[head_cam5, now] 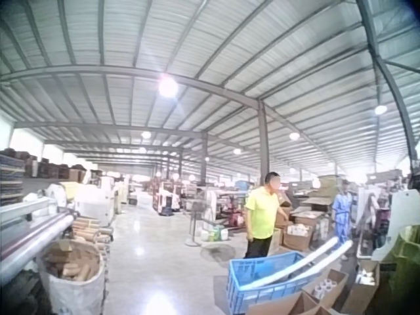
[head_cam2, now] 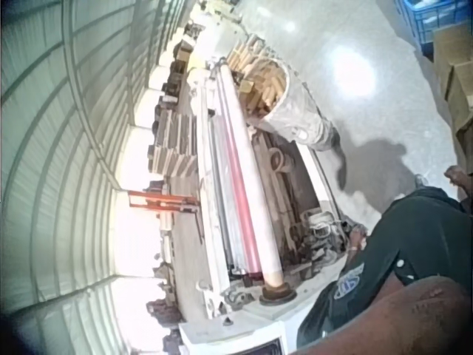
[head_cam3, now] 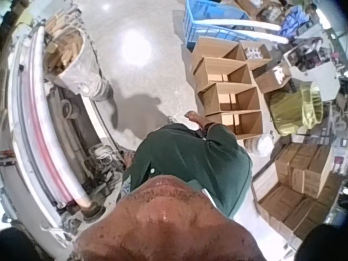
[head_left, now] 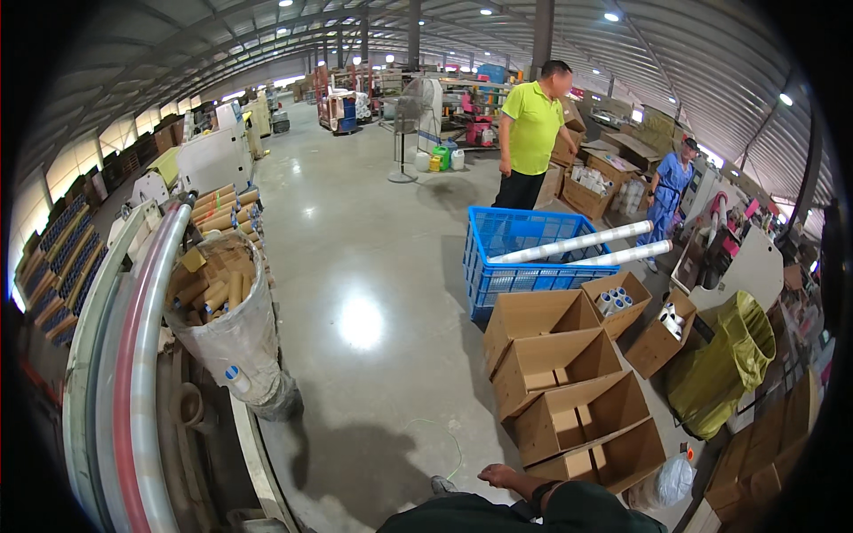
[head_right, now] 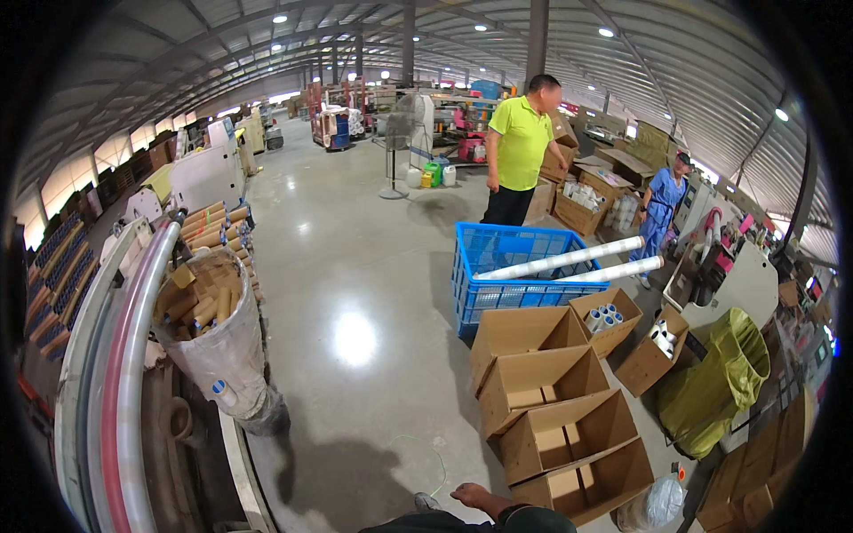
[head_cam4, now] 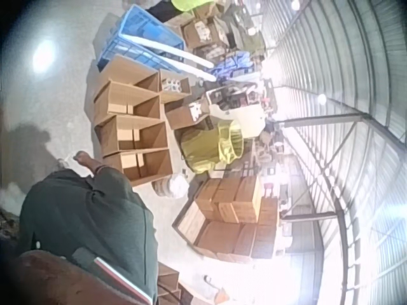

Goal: Operating a large roll-slitting or rewinding machine to process rolls of material.

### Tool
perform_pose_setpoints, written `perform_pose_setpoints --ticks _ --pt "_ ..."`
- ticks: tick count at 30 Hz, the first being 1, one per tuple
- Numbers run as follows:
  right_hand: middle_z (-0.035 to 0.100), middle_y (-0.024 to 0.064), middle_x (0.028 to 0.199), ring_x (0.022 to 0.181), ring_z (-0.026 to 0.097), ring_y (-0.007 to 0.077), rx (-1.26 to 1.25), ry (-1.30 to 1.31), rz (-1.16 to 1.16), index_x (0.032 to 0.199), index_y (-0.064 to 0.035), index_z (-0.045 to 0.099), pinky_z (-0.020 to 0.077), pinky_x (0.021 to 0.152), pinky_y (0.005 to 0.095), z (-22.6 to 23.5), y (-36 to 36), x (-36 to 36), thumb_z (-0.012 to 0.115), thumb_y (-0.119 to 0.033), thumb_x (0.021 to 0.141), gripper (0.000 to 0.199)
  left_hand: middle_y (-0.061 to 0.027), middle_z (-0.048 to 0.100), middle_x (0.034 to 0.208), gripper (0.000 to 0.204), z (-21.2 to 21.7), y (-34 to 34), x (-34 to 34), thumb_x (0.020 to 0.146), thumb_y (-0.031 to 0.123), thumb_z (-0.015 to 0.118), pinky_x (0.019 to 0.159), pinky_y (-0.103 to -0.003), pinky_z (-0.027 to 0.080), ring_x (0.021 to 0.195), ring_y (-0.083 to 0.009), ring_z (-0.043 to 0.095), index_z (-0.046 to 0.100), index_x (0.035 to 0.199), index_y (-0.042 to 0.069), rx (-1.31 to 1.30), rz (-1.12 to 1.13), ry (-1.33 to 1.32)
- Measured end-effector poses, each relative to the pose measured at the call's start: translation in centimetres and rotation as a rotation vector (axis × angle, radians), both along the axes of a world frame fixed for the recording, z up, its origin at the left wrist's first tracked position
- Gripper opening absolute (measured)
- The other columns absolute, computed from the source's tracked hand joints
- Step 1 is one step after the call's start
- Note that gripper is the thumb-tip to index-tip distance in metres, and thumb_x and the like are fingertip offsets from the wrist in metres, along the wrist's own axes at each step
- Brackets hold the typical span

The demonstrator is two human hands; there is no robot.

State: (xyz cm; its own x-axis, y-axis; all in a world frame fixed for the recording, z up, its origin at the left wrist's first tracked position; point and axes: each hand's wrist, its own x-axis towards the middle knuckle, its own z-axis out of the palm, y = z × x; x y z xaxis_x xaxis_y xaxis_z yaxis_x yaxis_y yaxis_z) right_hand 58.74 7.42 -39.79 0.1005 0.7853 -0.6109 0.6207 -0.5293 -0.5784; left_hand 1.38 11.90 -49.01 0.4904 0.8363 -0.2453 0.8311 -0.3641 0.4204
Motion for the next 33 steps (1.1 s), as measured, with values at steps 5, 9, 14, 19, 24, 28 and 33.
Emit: perform_pose_setpoints --ticks 5,9,14,19,24,28,33 --pt "0.06 0.02 0.104 0.1 0.055 0.0357 0.012 0.003 0.045 0.103 -0.0078 0.063 0.0426 0.088 0.0408 1.7 0.5 -0.6 0.045 -0.04 0.086 0.041 -0.0133 0.059 0.106 0.034 -2.1 2.9 0.8 0.076 0.02 0.06 0.085 -0.04 0.045 0.101 -0.0278 0.054 0.059 0.107 0.005 -0.125 0.06 -0.066" --pt "0.061 0.0201 0.102 0.098 0.056 0.0364 0.008 0.012 0.006 0.102 -0.0087 0.064 0.0432 0.087 0.0412 -0.3 1.0 -0.2 0.043 -0.039 0.087 0.039 -0.0145 0.059 0.106 0.036 -3.2 6.3 1.9 0.075 0.018 0.06 0.085 -0.04 0.045 0.102 -0.0276 0.054 0.058 0.108 0.003 -0.226 0.096 -0.117" --pt "0.06 0.0206 0.104 0.099 0.055 0.037 0.086 0.034 0.045 0.1 -0.0067 0.064 0.0426 0.086 0.0423 0.3 1.4 0.0 0.043 -0.04 0.087 0.041 -0.016 0.059 0.106 0.038 -4.8 10.3 3.9 0.074 0.014 0.06 0.085 -0.041 0.045 0.104 -0.0274 0.054 0.057 0.109 0.001 -0.355 0.138 -0.185" --pt "0.06 0.0212 0.102 0.098 0.055 0.0363 0.074 0.042 0.077 0.096 -0.0043 0.064 0.0432 0.085 0.0432 0.1 2.9 -0.5 0.044 -0.039 0.087 0.041 -0.0175 0.059 0.106 0.04 -6.0 11.4 3.7 0.073 0.011 0.06 0.086 -0.041 0.045 0.106 -0.0271 0.054 0.056 0.11 -0.002 -0.482 0.252 -0.263" --pt "0.06 0.0175 0.082 0.076 0.063 0.0246 -0.11 0.258 -0.112 0.088 0.0011 0.058 0.0504 0.06 0.0366 -3.5 2.6 0.7 0.051 -0.032 0.084 0.035 -0.019 0.059 0.106 0.042 -8.2 -3.6 -1.7 0.072 0.007 0.06 0.086 -0.041 0.045 0.107 -0.0269 0.054 0.056 0.112 -0.004 -0.601 0.719 -0.434" --pt "0.062 0.0151 0.092 0.077 0.06 0.0239 -0.008 0.435 -0.109 0.101 0.0062 0.057 0.0499 0.074 0.0348 -9.2 0.9 5.7 0.06 -0.028 0.081 0.04 -0.0165 0.065 0.082 0.043 3.9 0.4 5.6 0.075 0.026 0.065 0.058 -0.032 0.052 0.061 -0.0201 0.065 0.058 0.106 -0.003 -0.517 1.087 -0.694" --pt "0.062 0.0149 0.092 0.076 0.06 0.0235 -0.067 0.367 -0.021 0.1 0.0063 0.057 0.0494 0.073 0.0346 -8.4 5.7 6.3 0.06 -0.028 0.081 0.04 -0.0148 0.066 0.076 0.047 7.1 -1.5 5.1 0.075 0.03 0.063 0.06 -0.031 0.051 0.063 -0.0183 0.065 0.057 0.108 -0.002 -0.548 1.183 -0.587"
